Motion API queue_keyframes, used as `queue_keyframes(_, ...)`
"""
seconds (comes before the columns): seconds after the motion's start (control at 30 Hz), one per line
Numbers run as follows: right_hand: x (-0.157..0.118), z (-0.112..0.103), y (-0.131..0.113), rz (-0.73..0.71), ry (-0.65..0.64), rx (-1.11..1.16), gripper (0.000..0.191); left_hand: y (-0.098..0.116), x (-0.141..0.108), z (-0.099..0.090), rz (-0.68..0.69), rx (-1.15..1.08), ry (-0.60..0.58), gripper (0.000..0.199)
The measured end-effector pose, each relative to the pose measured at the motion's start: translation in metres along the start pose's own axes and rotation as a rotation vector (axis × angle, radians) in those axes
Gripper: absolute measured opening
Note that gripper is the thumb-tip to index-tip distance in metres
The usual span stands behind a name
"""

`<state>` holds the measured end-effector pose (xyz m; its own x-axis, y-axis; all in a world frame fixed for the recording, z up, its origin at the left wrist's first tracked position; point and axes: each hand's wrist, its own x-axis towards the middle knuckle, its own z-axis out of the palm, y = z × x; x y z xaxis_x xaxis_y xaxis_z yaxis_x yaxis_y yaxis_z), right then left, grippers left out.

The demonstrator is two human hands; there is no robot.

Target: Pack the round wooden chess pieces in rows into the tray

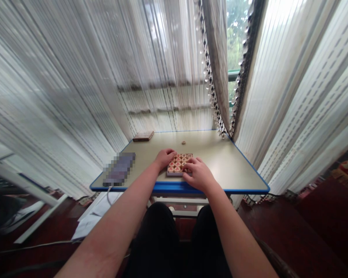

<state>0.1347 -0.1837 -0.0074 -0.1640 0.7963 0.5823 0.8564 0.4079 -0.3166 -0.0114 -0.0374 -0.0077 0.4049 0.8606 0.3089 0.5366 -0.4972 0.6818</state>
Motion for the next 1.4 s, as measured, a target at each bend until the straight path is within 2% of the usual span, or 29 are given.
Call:
queue_keyframes(0.27,-0.0002,-0.0009,-0.0008,-0.031,0.003,-0.009,0.015,0.0015,-0.0005,-0.0009,-0.004,0.037,-0.003,0.028)
queue_keyframes(0.53,-0.0010,-0.0063,-0.0091,-0.122,-0.028,-0.021,0.014,-0.0005,0.0003,0.0010,0.001,0.013,0.005,0.028)
queue_keyframes(1.17,-0.0010,-0.0044,-0.0047,-0.083,0.003,-0.023,0.015,0.0005,0.0006,0.0004,-0.006,0.020,0.016,0.028)
queue_keyframes(1.4,0.0007,0.0011,-0.0049,-0.021,0.074,-0.107,0.029,0.0019,-0.0011,0.0017,-0.057,-0.151,-0.030,0.021)
